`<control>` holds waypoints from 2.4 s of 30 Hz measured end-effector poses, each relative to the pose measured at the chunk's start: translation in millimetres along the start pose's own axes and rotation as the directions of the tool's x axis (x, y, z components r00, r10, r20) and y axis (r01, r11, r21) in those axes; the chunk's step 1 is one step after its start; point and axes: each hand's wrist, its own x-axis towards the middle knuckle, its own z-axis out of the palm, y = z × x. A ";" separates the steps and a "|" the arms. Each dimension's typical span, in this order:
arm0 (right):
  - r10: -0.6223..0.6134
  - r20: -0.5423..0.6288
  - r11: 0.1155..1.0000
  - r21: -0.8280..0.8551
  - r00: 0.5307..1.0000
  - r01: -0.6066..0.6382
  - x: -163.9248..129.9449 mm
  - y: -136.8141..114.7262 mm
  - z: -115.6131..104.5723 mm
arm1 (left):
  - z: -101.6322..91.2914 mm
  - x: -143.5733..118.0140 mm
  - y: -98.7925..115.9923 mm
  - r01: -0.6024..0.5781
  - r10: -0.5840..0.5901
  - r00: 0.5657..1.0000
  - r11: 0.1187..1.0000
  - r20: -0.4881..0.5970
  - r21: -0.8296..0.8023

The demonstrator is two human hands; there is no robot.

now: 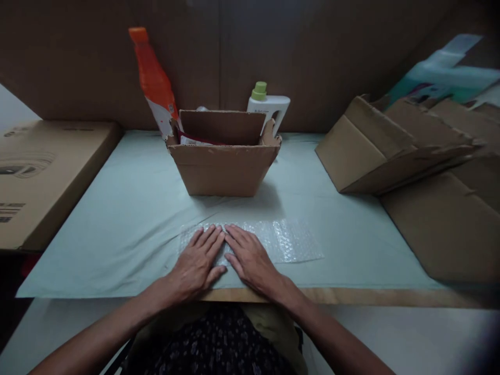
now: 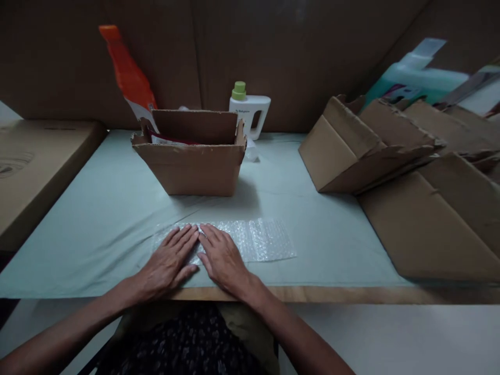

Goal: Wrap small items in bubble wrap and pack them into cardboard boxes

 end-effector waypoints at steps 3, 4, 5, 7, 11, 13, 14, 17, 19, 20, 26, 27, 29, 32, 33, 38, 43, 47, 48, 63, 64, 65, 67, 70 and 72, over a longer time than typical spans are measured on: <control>0.103 -0.026 0.987 -0.124 0.994 -0.106 -29.7 35.0 -8.9 | -3.8 -19.0 -27.7 0.067 -0.067 0.998 0.995 -0.008 0.074; 0.166 -0.061 0.972 -0.158 0.984 -0.174 -44.1 51.9 -16.9 | -6.8 -26.0 -37.3 0.099 -0.097 0.995 0.992 -0.028 0.084; 0.235 -0.097 0.950 -0.185 0.967 -0.250 -59.3 69.1 -26.1 | -9.6 -32.7 -45.2 0.128 -0.124 0.991 0.988 -0.047 0.084; 0.367 -0.184 0.888 -0.223 0.912 -0.402 -87.3 99.5 -45.1 | -12.7 -43.1 -54.3 0.179 -0.174 0.981 0.982 -0.083 0.064; 0.478 -0.306 0.804 -0.223 0.823 -0.551 -110.7 125.4 -70.9 | -10.7 -46.0 -51.6 0.286 -0.275 0.938 0.958 -0.210 0.022; 0.474 -0.316 0.810 -0.210 0.822 -0.548 -103.2 123.1 -74.9 | -9.8 -39.8 -49.5 0.311 -0.296 0.916 0.950 -0.269 0.013; 0.466 -0.316 0.818 -0.203 0.827 -0.539 -95.8 120.3 -75.1 | -10.2 -35.0 -50.1 0.307 -0.293 0.911 0.952 -0.289 0.003; 0.413 -0.294 0.869 -0.155 0.862 -0.469 -64.2 110.8 -71.8 | -15.9 -13.3 -61.2 0.291 -0.303 0.894 0.953 -0.332 -0.086; 0.349 -0.274 0.920 -0.081 0.896 -0.383 -36.2 105.3 -67.8 | -23.1 8.0 -75.5 0.322 -0.384 0.849 0.921 -0.362 -0.221; 0.324 -0.268 0.938 -0.031 0.907 -0.344 -20.0 103.0 -65.4 | -27.3 20.2 -83.5 0.350 -0.450 0.812 0.885 -0.372 -0.306; 0.412 -0.137 0.864 0.372 0.901 -0.338 82.2 106.3 -45.8 | -41.1 93.5 -109.7 0.245 -0.586 0.743 0.688 -0.324 -0.683; 0.428 -0.114 0.839 0.418 0.896 -0.348 93.6 110.6 -42.2 | -40.3 102.3 -109.7 0.213 -0.572 0.757 0.673 -0.315 -0.709; 0.461 -0.116 0.811 0.458 0.880 -0.365 108.1 121.2 -35.6 | -37.6 116.2 -109.2 0.182 -0.563 0.763 0.657 -0.316 -0.731; 0.484 -0.172 0.814 0.447 0.858 -0.370 116.3 137.0 -29.3 | -34.4 132.5 -111.9 0.159 -0.548 0.764 0.672 -0.341 -0.723; 0.480 -0.183 0.819 0.444 0.858 -0.364 117.7 141.1 -28.5 | -34.0 137.5 -113.6 0.154 -0.541 0.767 0.677 -0.345 -0.720; 0.424 -0.183 0.839 0.447 0.887 -0.309 110.9 146.9 -36.2 | -36.3 142.0 -116.4 0.184 -0.528 0.788 0.693 -0.317 -0.697; 0.364 -0.079 0.923 0.167 0.928 -0.348 39.0 150.3 -61.5 | -42.6 68.7 -97.6 0.435 -0.540 0.801 0.822 -0.259 -0.368; 0.379 -0.002 0.925 0.012 0.925 -0.379 -33.6 154.7 -79.6 | -42.2 -0.1 -70.5 0.453 -0.468 0.861 0.883 -0.196 -0.119; 0.394 0.014 0.919 -0.018 0.919 -0.394 -45.5 152.2 -82.5 | -40.8 -9.8 -63.6 0.455 -0.463 0.870 0.886 -0.170 -0.086; 0.509 0.180 0.519 0.716 0.842 -0.467 -122.7 -17.5 -38.2 | -101.0 51.9 -61.8 0.345 -0.357 0.847 0.933 -0.395 -0.104; 0.507 0.199 0.461 0.760 0.839 -0.458 -128.5 -25.9 -26.4 | -100.3 68.2 -59.6 0.283 -0.284 0.865 0.957 -0.414 -0.066; 0.501 0.215 0.424 0.784 0.838 -0.454 -132.9 -32.6 -15.6 | -97.2 85.2 -56.1 0.215 -0.203 0.889 0.976 -0.410 -0.016; 0.500 0.224 0.407 0.792 0.837 -0.455 -137.9 -40.5 0.5 | -86.2 118.4 -47.3 0.075 -0.035 0.942 0.991 -0.334 0.109; 0.526 0.167 0.460 0.769 0.834 -0.444 -139.6 -42.0 11.5 | -66.6 153.8 -36.5 -0.014 0.062 0.969 0.980 -0.239 0.198; 0.528 0.123 0.527 0.728 0.840 -0.438 -139.5 -40.3 12.0 | -56.6 159.9 -33.7 -0.038 0.088 0.966 0.978 -0.241 0.204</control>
